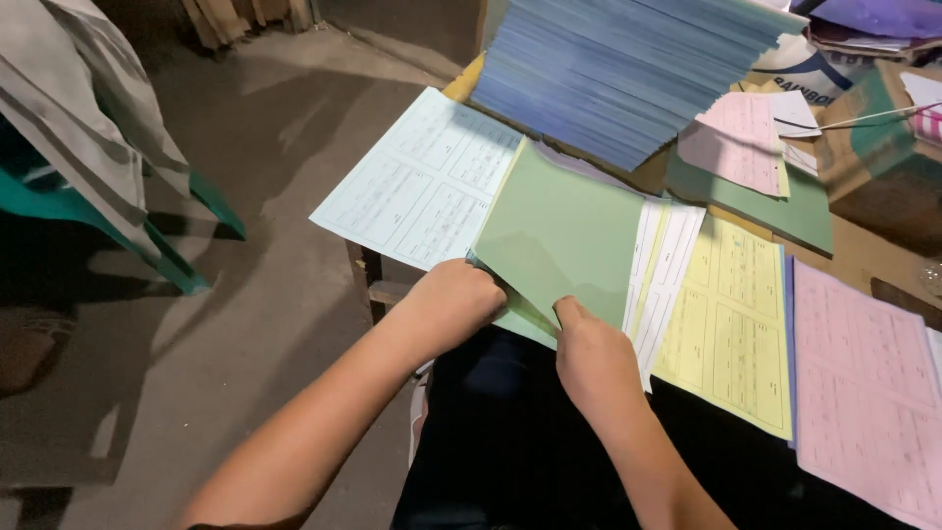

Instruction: Manually collating different colored paper sheets into organized document sets

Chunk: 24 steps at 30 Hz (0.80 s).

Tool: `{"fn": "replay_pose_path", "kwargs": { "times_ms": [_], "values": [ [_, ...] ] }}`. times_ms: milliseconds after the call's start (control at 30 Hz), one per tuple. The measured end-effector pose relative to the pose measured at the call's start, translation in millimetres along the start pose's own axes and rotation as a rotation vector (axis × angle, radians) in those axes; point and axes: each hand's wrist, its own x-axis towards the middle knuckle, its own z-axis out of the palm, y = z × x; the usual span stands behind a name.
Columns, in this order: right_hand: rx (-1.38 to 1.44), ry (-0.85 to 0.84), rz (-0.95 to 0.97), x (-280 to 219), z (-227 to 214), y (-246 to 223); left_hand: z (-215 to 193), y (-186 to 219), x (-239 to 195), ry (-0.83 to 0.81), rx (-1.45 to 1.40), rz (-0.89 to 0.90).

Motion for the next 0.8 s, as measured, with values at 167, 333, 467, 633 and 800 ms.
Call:
{"fn": "replay_pose_path", "kwargs": {
  "times_ms": [167,333,467,633,800],
  "values": [
    [-0.044,0.038,-0.069,-8.4,15.6,-5.7,14.6,0.2,-5.5,0.430,0.085,0.127],
    [-0.196,0.037,-0.005,-5.3,9.9,-0.8,33.6,-11.3,-1.3,0.666,-0.001,0.184],
    [-0.019,-0.004,0.102,30.7,-26.4,20.2,6.8,-61.9,-15.1,0.719,-0.100,0.160],
    [-0.114,0.394,0.090,109.3,-82.7,73.4,-56.2,-150.0,-51.2,-0.056,0.001,-0.303],
    [-0.553,0.481,0.005,199.4,-23.3,-44.5,-54.4,-170.3,-51.1,-0.148,-0.090,-0.371]
  ]
}}
